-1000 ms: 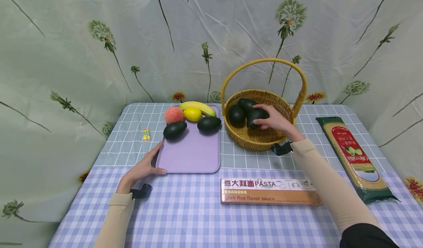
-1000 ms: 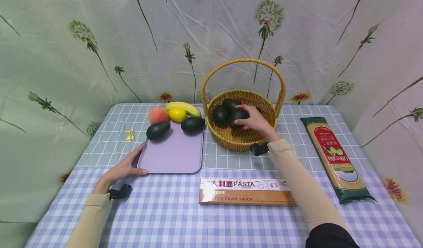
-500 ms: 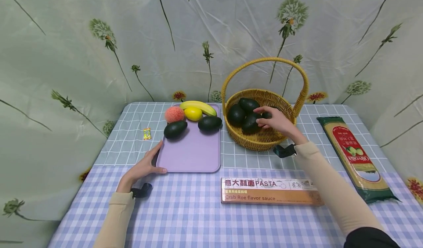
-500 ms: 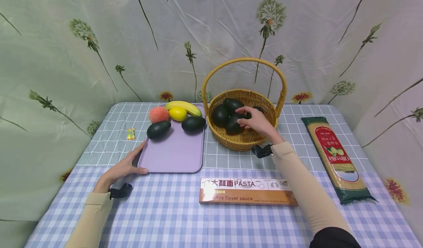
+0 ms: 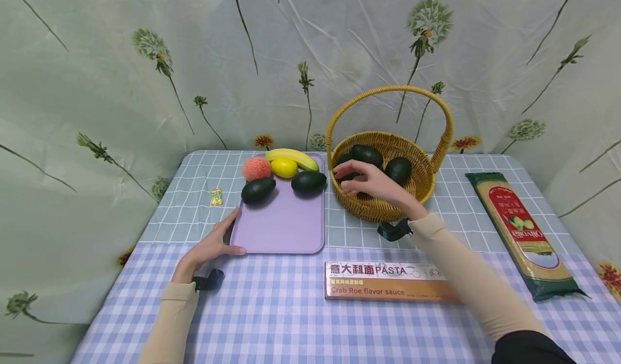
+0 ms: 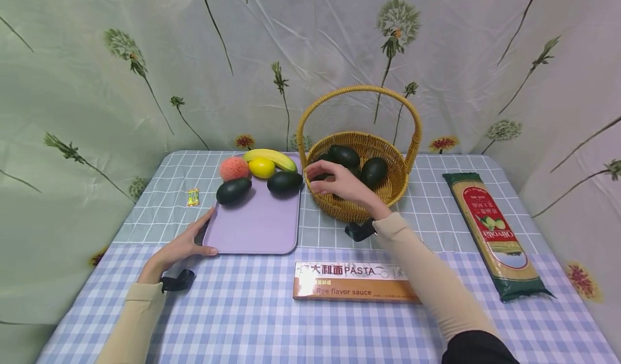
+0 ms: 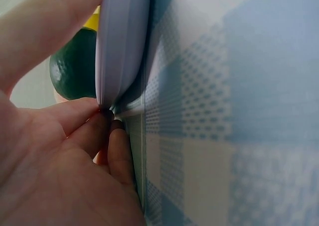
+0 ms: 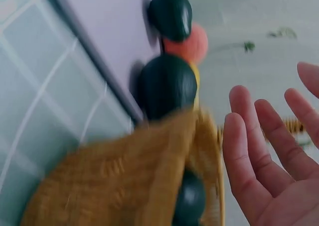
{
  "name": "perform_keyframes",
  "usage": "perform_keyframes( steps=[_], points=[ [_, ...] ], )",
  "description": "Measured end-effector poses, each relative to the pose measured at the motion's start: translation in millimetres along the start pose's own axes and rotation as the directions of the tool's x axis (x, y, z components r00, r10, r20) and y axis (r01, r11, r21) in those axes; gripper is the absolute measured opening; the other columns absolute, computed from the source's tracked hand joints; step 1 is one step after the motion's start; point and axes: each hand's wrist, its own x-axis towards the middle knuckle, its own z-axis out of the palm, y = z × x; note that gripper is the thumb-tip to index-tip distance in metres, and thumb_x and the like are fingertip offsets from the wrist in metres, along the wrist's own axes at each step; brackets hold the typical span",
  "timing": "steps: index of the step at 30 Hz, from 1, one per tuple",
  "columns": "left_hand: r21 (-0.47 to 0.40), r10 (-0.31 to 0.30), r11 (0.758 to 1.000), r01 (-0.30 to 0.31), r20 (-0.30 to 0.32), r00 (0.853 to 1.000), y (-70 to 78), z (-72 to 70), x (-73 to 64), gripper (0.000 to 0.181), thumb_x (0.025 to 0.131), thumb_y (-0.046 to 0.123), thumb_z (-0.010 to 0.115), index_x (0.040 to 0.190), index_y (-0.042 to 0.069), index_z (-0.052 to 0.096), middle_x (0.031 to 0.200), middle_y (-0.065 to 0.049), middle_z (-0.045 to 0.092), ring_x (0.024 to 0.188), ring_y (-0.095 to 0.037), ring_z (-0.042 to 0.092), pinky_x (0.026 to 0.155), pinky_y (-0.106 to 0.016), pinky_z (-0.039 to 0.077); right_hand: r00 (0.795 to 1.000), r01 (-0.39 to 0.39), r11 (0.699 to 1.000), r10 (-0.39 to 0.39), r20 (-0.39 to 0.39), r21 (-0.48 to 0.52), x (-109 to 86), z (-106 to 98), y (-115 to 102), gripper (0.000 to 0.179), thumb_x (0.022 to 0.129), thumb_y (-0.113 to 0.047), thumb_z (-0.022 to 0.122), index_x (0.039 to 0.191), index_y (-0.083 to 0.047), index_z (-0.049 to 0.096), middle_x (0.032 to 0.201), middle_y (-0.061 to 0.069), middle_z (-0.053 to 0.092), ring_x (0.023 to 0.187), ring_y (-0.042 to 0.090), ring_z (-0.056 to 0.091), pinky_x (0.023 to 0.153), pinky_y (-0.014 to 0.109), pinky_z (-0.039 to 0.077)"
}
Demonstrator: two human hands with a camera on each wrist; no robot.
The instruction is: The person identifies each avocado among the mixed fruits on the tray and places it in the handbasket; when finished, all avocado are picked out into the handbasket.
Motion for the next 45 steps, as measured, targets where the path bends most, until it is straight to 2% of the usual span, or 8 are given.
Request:
perform_keyframes(
  steps=[10, 14, 19, 22, 26, 34, 40, 45],
  points=[
    [-0.002, 0.002, 1.000, -0.002, 0.002, 1.000, 1.5, 2.0, 2.2, 0.110, 0.073, 0.009, 0.081, 0.153, 0.003, 0.005, 0.156, -0.024, 0.003, 0.140, -0.045, -0.002, 0.106, -0.066, 0.002, 0.985, 0.050, 0.995, -0.034, 0.169, -0.087, 48.1, 49, -2, 0.050, 0.093, -0.011, 0.061, 0.139, -0.001, 0.043, 0.141, 0.021, 0.041, 0.108, 0.040, 0.052, 0.088, 0.043, 0.048],
    [0.002, -0.004, 1.000, 0.004, 0.002, 1.000, 1.6, 2.1, 2.5, 0.110, 0.073, 0.011, 0.081, 0.153, 0.003, 0.006, 0.156, -0.024, 0.002, 0.140, -0.046, -0.002, 0.106, -0.067, 0.002, 0.981, 0.030, 0.994, -0.009, 0.193, -0.103, 69.3, 66, 1, 0.057, 0.093, -0.012, 0.061, 0.144, -0.002, 0.036, 0.146, 0.017, 0.034, 0.097, 0.038, 0.057, 0.083, 0.042, 0.051],
    [0.020, -0.010, 1.000, 0.010, 0.003, 1.000, -0.8, 1.6, 3.1, 0.111, 0.074, 0.015, 0.082, 0.153, 0.002, 0.005, 0.156, -0.025, 0.001, 0.140, -0.046, -0.003, 0.106, -0.066, 0.001, 0.983, 0.063, 0.990, -0.039, 0.179, -0.126, 92.1, 90, 7, 0.062, 0.091, -0.010, 0.064, 0.145, -0.003, 0.035, 0.149, 0.015, 0.032, 0.120, 0.034, 0.048, 0.084, 0.042, 0.051],
    [0.036, -0.024, 0.999, 0.024, -0.002, 1.000, -1.8, 1.5, 2.6, 0.111, 0.074, 0.018, 0.082, 0.153, 0.003, 0.005, 0.157, -0.024, 0.001, 0.140, -0.045, -0.004, 0.106, -0.066, 0.001, 0.987, 0.062, 0.985, -0.036, 0.159, -0.158, 101.8, 102, 10, 0.063, 0.091, -0.013, 0.065, 0.146, -0.006, 0.036, 0.150, 0.015, 0.030, 0.118, 0.033, 0.050, 0.085, 0.038, 0.051],
    [0.051, -0.031, 0.998, 0.031, -0.004, 1.000, -2.0, 1.7, 1.8, 0.112, 0.074, 0.021, 0.082, 0.153, 0.003, 0.005, 0.157, -0.023, 0.001, 0.141, -0.045, -0.003, 0.106, -0.066, 0.002, 0.992, -0.018, 0.990, 0.035, 0.117, -0.139, 110.0, 115, 11, 0.065, 0.092, -0.014, 0.064, 0.148, -0.010, 0.033, 0.152, 0.018, 0.024, 0.089, 0.038, 0.062, 0.080, 0.039, 0.053],
    [0.035, -0.046, 0.998, 0.046, 0.001, 0.999, -1.9, 1.3, 0.9, 0.112, 0.074, 0.018, 0.082, 0.153, 0.004, 0.004, 0.157, -0.023, 0.000, 0.141, -0.044, -0.004, 0.106, -0.066, 0.001, 0.982, -0.182, 0.982, 0.183, 0.043, -0.045, 124.3, 136, 14, 0.061, 0.093, -0.018, 0.064, 0.147, -0.018, 0.037, 0.146, 0.023, 0.021, 0.086, 0.040, 0.064, 0.078, 0.039, 0.054],
    [0.042, -0.044, 0.998, 0.044, 0.006, 0.999, 0.3, -0.8, 1.3, 0.113, 0.074, 0.019, 0.082, 0.153, 0.004, 0.003, 0.157, -0.023, -0.001, 0.141, -0.044, -0.005, 0.106, -0.066, 0.002, 0.977, -0.210, 0.976, 0.211, 0.016, -0.060, 132.4, 149, 14, 0.058, 0.092, -0.018, 0.065, 0.144, -0.020, 0.042, 0.143, 0.023, 0.028, 0.083, 0.032, 0.066, 0.075, 0.030, 0.055],
    [0.055, -0.041, 0.998, 0.041, 0.006, 0.999, 0.7, -0.2, 0.4, 0.113, 0.074, 0.020, 0.082, 0.153, 0.003, 0.003, 0.157, -0.023, 0.000, 0.141, -0.044, -0.004, 0.107, -0.066, 0.003, 0.980, -0.197, 0.980, 0.196, -0.041, -0.009, 133.0, 156, 14, 0.051, 0.089, -0.009, 0.067, 0.137, -0.013, 0.049, 0.138, 0.019, 0.043, 0.087, 0.026, 0.062, 0.076, 0.028, 0.054]
  ],
)
